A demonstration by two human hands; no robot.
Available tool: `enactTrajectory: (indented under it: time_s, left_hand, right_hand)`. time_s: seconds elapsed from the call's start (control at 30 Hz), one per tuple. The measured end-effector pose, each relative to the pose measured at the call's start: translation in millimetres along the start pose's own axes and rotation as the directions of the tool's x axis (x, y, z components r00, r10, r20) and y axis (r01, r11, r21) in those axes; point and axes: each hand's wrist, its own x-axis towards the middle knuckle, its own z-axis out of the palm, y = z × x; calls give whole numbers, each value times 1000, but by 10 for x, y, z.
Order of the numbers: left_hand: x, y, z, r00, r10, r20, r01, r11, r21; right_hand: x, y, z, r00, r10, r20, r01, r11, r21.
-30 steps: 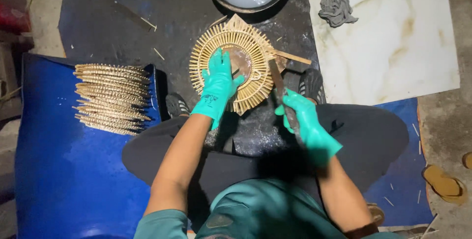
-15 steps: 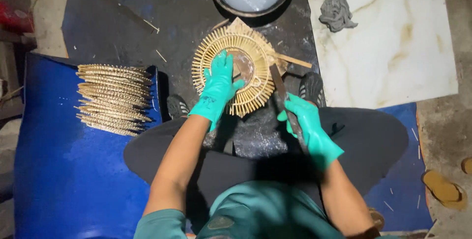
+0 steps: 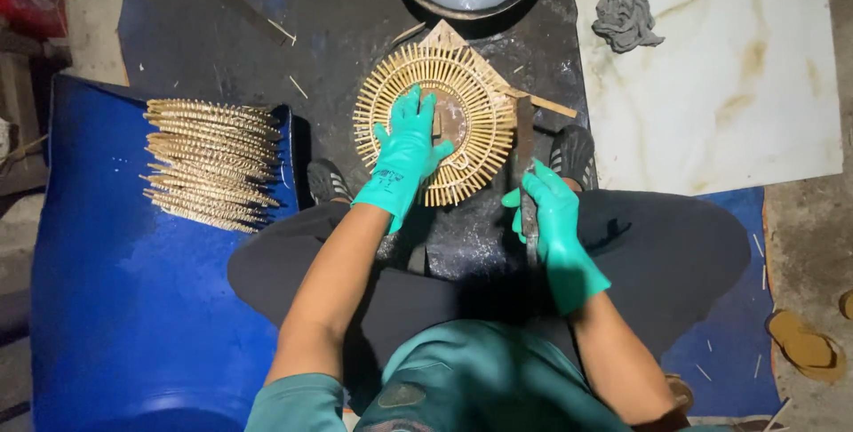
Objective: Shaping and assembling bamboo or wood furniture parts using a metal scraping tool and a liquid adhesive.
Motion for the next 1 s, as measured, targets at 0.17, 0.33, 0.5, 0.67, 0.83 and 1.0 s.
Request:
enactTrajectory:
  time_s: [0.17, 0.33, 0.5, 0.67, 0.83, 1.0]
  left_hand:
    - [34, -60, 3, 1000, 18, 16, -19, 1000, 14]
    - [32, -42, -52, 999, 30, 45, -32, 998, 56]
    - [-58, -34, -148, 996, 29, 81, -33, 999, 42]
    - [5, -98, -97, 993, 87, 82, -94, 992, 86]
    - [-30, -124, -71, 990, 92, 111, -109, 981, 162]
    - [-95, -113, -95, 992, 102, 80, -112, 984, 138]
  right_hand:
    - [-21, -92, 56, 997, 56, 47, -55, 998, -17]
    - [36, -86, 316, 999, -53, -8, 52, 998, -32]
    - [165, -45, 291, 995, 3, 97, 8, 994, -112]
    - [163, -165, 329, 995, 24, 92, -9, 987, -160]
    - [51, -199, 413, 993, 56, 102, -40, 987, -159]
    - [-29, -151, 138, 989, 68, 135, -45, 984, -170]
